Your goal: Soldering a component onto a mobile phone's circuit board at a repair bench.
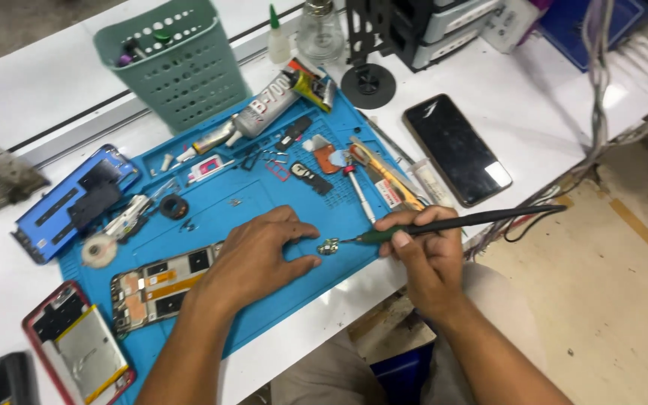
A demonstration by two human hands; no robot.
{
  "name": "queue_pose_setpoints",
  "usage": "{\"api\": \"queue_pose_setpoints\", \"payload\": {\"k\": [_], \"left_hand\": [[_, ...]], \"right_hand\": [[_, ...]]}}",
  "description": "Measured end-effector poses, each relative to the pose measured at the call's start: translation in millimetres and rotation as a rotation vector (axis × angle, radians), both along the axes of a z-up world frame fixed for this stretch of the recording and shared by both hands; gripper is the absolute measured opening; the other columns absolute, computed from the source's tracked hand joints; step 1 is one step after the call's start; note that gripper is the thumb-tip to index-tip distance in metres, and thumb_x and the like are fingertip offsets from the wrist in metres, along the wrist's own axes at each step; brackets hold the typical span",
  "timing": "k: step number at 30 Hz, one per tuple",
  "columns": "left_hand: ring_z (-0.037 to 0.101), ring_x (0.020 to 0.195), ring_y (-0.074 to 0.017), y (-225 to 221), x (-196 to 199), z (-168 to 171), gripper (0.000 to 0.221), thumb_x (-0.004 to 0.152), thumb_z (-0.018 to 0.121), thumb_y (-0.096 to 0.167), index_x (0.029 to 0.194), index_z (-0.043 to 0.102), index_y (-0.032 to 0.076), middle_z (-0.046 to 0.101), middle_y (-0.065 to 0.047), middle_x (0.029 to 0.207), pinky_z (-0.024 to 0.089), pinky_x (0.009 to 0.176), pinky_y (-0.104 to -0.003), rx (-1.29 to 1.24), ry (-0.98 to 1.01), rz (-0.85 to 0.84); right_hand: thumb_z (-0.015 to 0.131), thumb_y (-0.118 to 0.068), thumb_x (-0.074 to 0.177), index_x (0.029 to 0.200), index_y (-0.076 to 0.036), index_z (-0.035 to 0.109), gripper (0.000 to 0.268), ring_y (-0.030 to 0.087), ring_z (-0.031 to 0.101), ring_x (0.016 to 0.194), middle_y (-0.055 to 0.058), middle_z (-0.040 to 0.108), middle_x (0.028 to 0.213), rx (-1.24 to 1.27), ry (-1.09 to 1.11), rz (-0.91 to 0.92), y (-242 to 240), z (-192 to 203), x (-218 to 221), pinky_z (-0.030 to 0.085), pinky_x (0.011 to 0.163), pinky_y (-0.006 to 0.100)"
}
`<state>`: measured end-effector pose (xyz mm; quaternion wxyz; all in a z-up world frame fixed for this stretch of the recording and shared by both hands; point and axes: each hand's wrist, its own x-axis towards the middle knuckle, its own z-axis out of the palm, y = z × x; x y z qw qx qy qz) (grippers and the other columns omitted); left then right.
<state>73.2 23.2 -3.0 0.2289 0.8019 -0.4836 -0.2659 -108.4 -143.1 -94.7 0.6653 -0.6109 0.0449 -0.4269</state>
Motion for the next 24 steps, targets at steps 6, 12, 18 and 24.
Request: {"api": "queue_pose_setpoints", "payload": {"k": [6,12,18,24], "left_hand": [[0.065,0.077,-0.0250,-2.0,-1.1,-7.6,0.031,0.079,0.075,0.022,0.110,0.081,0.016,0.066,-0.004,0.084,0.051,0.066,-0.041,0.037,-0.003,0.017],[0.062,0.072,-0.0084,-16.6,-15.1,13.8,0.029,0.084,0.077,0.030,0.112,0.078,0.023,0.070,0.008,0.089,0.049,0.068,-0.029,0.282,-0.059,0.105],[0.062,0.073,-0.0091,-14.7,-14.6,8.1,0.029,0.086,0.075,0.032,0.113,0.078,0.022,0.069,0.007,0.088,0.048,0.069,-0.030,0.244,-0.083,0.080],[0.059,0.061,-0.0202,-6.2,-9.0,-0.9,0.032,0.082,0.070,0.013,0.112,0.080,0.012,0.063,-0.004,0.076,0.047,0.054,-0.036,-0.054,0.007,-0.012]], "right_hand": [[0.053,-0.003,0.102,0.115,-0.008,0.036,0.022,0.019,0.070,0.071,0.027,0.072,0.103,0.030,-0.037,0.002,3.6,1.4,2.5,0.055,0.063,0.025],[0.053,0.002,0.103,0.120,-0.011,0.033,0.030,0.018,0.061,0.089,0.022,0.063,0.121,0.077,-0.011,0.188,-2.4,-2.0,-10.8,0.057,0.084,0.031],[0.054,0.002,0.103,0.120,-0.010,0.033,0.030,0.018,0.062,0.088,0.022,0.062,0.120,0.072,-0.012,0.173,-1.1,-0.4,-9.7,0.057,0.082,0.029],[0.055,-0.001,0.100,0.114,-0.007,0.036,0.024,0.019,0.069,0.069,0.027,0.070,0.104,0.039,-0.040,0.012,1.7,-1.0,1.4,0.056,0.060,0.023]]}}
